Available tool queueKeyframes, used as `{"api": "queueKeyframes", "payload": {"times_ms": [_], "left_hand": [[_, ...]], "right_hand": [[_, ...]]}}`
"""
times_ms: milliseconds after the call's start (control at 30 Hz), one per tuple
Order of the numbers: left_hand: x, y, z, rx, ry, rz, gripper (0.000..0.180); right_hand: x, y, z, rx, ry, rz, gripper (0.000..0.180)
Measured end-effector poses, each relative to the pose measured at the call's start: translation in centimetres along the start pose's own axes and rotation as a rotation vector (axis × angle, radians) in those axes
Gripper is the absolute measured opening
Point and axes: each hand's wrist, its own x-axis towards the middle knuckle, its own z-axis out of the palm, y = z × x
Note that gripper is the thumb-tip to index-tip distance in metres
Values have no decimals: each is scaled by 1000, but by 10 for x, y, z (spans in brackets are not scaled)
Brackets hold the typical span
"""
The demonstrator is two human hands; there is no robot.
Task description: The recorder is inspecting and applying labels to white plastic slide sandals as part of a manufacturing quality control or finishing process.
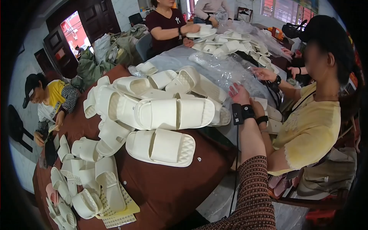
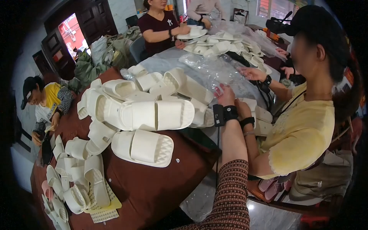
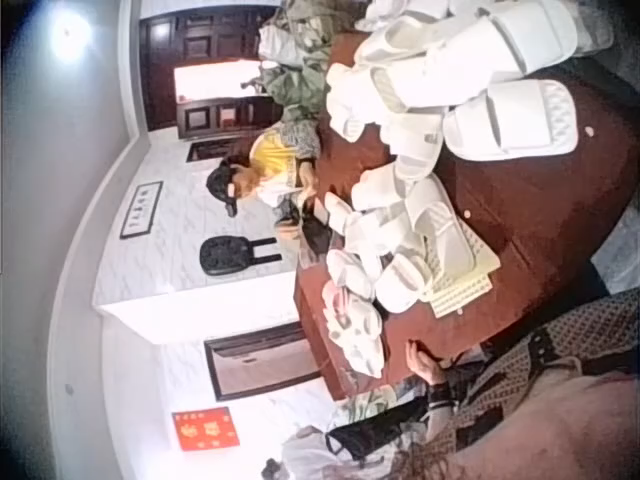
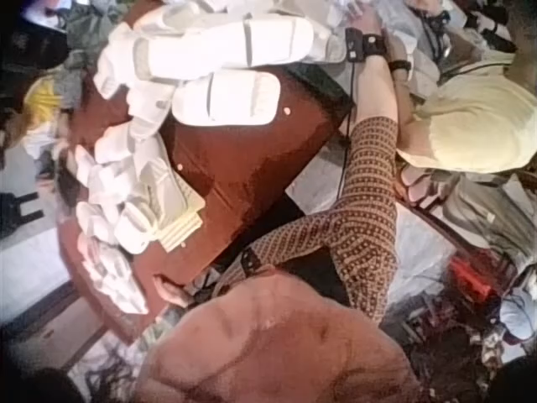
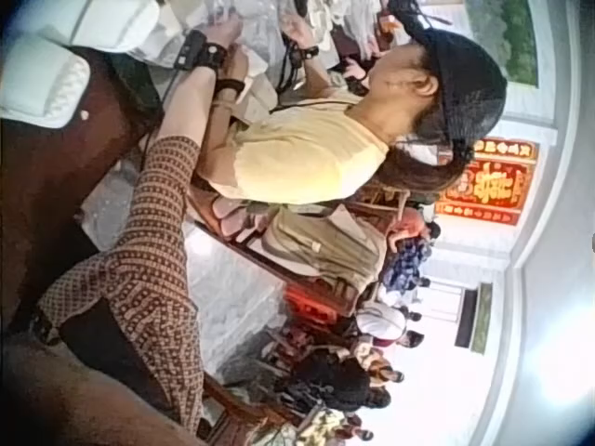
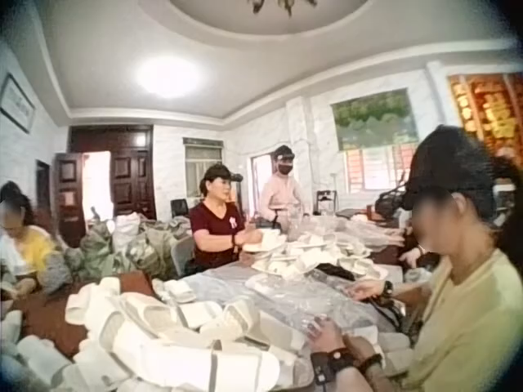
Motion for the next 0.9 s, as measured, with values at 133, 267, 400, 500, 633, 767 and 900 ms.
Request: {"api": "queueKeyframes", "payload": {"times_ms": [133, 267, 400, 500, 633, 767, 900], "left_hand": [[-2, 1, 1, -37, 24, -36, 36], [-3, 0, -1, 4, 6, 0, 37], [-3, -4, -1, 17, 12, -17, 37], [-2, -4, 1, -10, 6, -13, 35], [2, 5, 0, 2, 72, 48, 30], [8, 19, -3, -35, 46, -74, 26], [17, 31, -7, 68, 121, 90, 23]], "right_hand": [[4, 4, -5, -41, 11, -41, 24], [8, 6, -9, -38, -44, -27, 17], [6, 5, -7, -51, 2, 25, 15], [-1, 4, 0, -70, -9, 38, 15], [-16, 1, 14, -88, 3, 36, 9], [-38, 0, 25, -84, -127, 8, 10], [-68, -3, 47, -68, -163, -32, 25]]}}
